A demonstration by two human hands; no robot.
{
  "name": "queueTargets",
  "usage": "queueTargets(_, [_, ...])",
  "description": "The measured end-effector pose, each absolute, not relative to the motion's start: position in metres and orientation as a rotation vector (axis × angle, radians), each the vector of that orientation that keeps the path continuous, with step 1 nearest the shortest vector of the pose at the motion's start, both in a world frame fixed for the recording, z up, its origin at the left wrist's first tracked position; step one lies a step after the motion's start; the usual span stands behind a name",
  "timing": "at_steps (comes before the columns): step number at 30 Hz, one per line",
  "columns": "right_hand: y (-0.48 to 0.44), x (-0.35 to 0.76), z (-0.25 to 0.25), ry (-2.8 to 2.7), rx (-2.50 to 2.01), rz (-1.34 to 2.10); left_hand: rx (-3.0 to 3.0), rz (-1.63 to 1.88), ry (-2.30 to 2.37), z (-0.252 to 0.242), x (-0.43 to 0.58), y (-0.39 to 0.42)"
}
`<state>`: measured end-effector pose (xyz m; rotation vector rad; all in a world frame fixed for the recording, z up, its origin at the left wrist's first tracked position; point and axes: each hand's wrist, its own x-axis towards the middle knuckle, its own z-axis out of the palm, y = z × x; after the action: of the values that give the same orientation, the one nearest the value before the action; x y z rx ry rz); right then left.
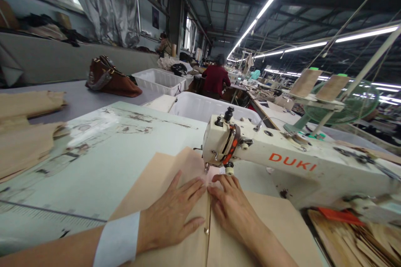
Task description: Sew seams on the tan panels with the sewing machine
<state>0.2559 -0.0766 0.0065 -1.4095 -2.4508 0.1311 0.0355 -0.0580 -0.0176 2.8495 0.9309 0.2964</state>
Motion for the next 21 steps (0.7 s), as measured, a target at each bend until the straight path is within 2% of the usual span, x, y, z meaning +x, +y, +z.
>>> queueTargets(21, [-0.079, 0.278, -0.023, -2.568, -1.293, 0.110, 2.835, 0.340, 0.885, -0.018, 0.035, -0.059])
